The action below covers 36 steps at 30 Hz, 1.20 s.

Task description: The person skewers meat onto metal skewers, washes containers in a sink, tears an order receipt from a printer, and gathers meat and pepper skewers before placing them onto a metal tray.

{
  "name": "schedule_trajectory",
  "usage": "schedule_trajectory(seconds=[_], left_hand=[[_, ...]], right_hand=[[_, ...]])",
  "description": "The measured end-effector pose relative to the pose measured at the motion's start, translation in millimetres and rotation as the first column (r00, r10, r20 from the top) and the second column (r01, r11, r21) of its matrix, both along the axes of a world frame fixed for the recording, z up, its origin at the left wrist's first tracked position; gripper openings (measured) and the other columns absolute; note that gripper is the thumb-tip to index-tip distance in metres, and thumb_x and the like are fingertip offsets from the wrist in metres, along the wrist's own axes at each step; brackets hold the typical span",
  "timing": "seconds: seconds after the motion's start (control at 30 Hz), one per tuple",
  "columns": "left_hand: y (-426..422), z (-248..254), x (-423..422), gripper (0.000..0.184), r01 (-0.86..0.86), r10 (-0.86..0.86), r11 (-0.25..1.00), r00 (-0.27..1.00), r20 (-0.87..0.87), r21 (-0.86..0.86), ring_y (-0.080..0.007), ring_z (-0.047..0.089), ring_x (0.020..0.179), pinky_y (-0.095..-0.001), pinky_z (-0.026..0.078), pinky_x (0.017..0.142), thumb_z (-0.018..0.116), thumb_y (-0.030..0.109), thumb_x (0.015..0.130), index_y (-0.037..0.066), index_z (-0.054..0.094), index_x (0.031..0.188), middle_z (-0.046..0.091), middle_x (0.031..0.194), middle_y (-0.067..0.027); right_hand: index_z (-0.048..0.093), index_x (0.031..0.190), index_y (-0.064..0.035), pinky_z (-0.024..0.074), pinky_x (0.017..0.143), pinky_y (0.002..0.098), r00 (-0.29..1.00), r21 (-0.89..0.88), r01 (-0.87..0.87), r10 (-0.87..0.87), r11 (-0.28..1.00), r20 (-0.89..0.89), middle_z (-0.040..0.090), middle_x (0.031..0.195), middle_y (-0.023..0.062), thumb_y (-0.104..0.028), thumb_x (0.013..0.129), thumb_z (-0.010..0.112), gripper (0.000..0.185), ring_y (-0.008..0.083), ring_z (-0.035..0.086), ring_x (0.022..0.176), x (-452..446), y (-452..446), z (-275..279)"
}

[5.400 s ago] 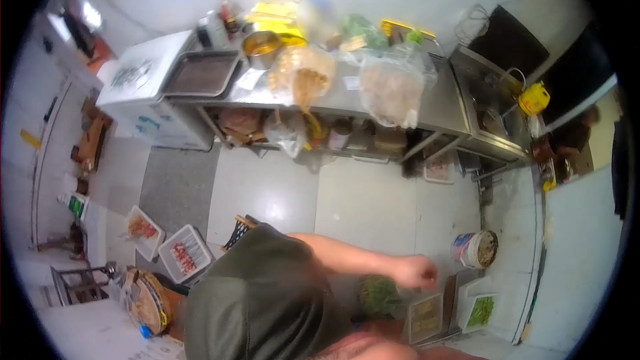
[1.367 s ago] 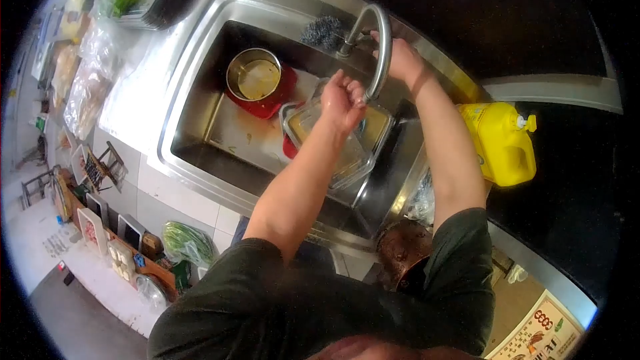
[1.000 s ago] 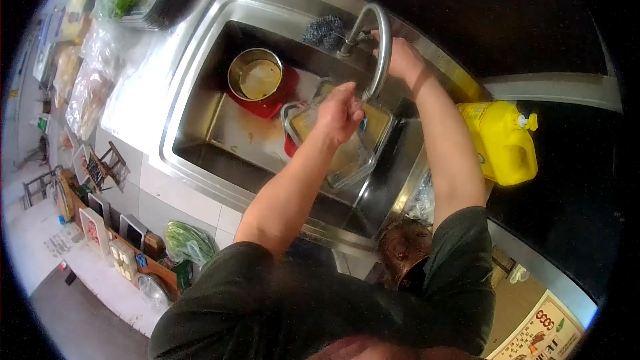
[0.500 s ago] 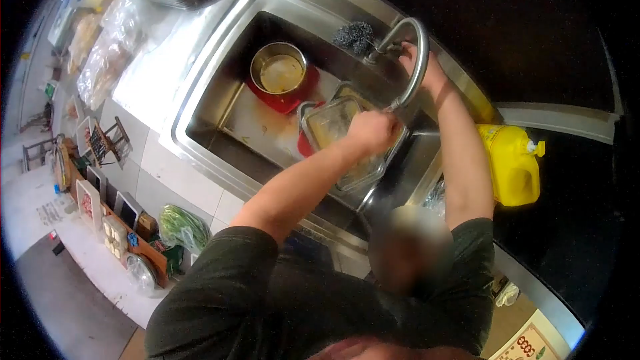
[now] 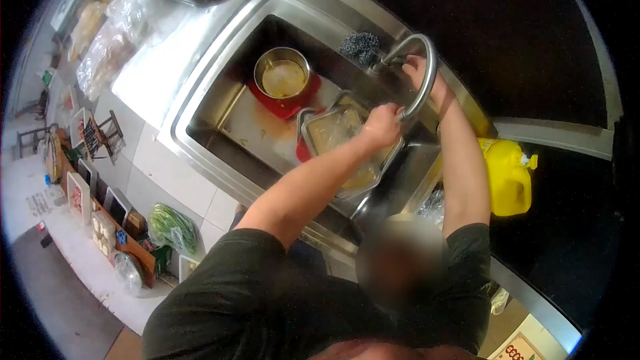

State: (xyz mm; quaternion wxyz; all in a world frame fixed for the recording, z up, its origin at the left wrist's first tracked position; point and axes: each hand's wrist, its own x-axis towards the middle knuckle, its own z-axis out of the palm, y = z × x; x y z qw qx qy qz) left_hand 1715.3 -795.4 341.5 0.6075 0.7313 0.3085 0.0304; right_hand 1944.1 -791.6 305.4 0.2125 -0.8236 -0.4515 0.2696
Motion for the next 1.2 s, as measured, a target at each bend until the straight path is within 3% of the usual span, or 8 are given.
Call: schedule_trajectory(seconds=[0.07,0.17,0.47,0.73,0.87,0.93,1.0,1.2], left_hand=[[-4.4,-10.2,-0.4,0.02,-0.278,0.34,0.703,0.94,-0.033,-0.655,-0.0172,0.053,0.055,-0.0306,0.048,0.05,0.05,0.016,0.092,-0.002,0.055,0.1,0.058,0.074,-0.0099],[-1.1,-30.5,-5.5,0.02,-0.255,0.429,0.414,0.901,-0.06,-0.874,-0.0151,0.049,0.053,-0.0268,0.045,0.047,0.052,0.019,0.092,-0.001,0.054,0.096,0.054,0.07,-0.0071],[-8.8,-25.0,-41.7,0.031,0.026,-0.004,0.966,0.997,-0.083,0.258,-0.0327,0.062,0.074,-0.0442,0.049,0.068,0.052,0.032,0.086,0.004,0.063,0.088,0.064,0.08,-0.018],[6.2,26.8,-64.7,0.022,0.232,-0.234,0.895,0.971,-0.042,0.38,-0.0376,0.06,0.072,-0.0464,0.049,0.064,0.057,0.026,0.078,0.005,0.063,0.082,0.063,0.077,-0.0177],[27.3,3.7,-64.0,0.021,-0.308,0.27,0.938,0.937,0.223,0.158,-0.0396,0.059,0.077,-0.0457,0.048,0.067,0.057,0.023,0.081,0.003,0.061,0.087,0.063,0.083,-0.0188],[3.8,-122.4,-94.7,0.03,0.501,-0.416,0.75,0.865,-0.281,0.432,-0.0392,0.058,0.093,-0.0455,0.048,0.077,0.061,0.029,0.079,0.004,0.06,0.098,0.061,0.104,-0.0203],[-0.7,-143.0,-119.6,0.034,0.542,-0.531,0.609,0.821,-0.211,0.579,-0.0389,0.057,0.095,-0.0465,0.047,0.078,0.061,0.03,0.079,0.005,0.06,0.101,0.061,0.105,-0.0204],[44.8,37.7,-114.6,0.032,0.413,-0.339,0.837,0.907,-0.252,0.361,-0.0355,0.061,0.086,-0.0447,0.049,0.075,0.055,0.031,0.087,0.008,0.057,0.11,0.064,0.093,-0.0171]], right_hand=[[0.047,0.124,0.004,0.0491,0.072,0.0307,0.991,-0.04,0.083,-0.086,0.996,-0.103,0.062,0.101,0.0105,-0.024,0.088,0.054,0.045,0.0169,0.059,0.087,-0.4,3.1,2.7],[0.049,0.121,0.0005,0.0486,0.071,0.0294,0.873,0.013,0.252,-0.222,0.968,-0.434,0.061,0.098,0.008,-0.023,0.09,0.052,0.04,0.0165,0.059,0.086,-4.6,2.5,6.1],[0.05,0.12,-0.0115,0.0497,0.069,0.0341,0.771,0.071,0.347,-0.241,0.935,-0.589,0.061,0.096,0.0067,-0.034,0.094,0.047,0.035,0.019,0.06,0.084,-24.4,37.6,31.7],[0.05,0.124,-0.0059,0.0434,0.09,0.0365,0.732,0.08,0.403,-0.268,0.912,-0.627,0.058,0.115,0.0067,-0.027,0.094,0.047,0.036,0.0215,0.056,0.105,-32.3,-3.6,79.3],[0.051,0.122,-0.0025,0.0434,0.086,0.0296,0.802,0.221,0.421,-0.248,0.88,-0.543,0.059,0.114,0.0061,-0.025,0.094,0.049,0.036,0.0167,0.056,0.1,-29.5,-38.3,138.8],[0.051,0.122,-0.002,0.0439,0.085,0.0285,0.814,0.276,0.479,-0.303,0.833,-0.496,0.058,0.114,0.0068,-0.024,0.094,0.05,0.036,0.0162,0.055,0.101,-50.7,-60.8,166.0],[0.051,0.122,-0.0015,0.0441,0.085,0.0282,0.826,0.309,0.49,-0.32,0.816,-0.464,0.058,0.115,0.0078,-0.024,0.094,0.051,0.036,0.0162,0.055,0.102,-60.3,-74.6,174.2],[0.053,0.119,-0.0019,0.0443,0.088,0.0309,0.879,0.56,0.418,-0.163,0.716,-0.448,0.059,0.114,0.0092,-0.015,0.093,0.05,0.029,0.0174,0.056,0.099,-177.8,-125.0,242.4]])
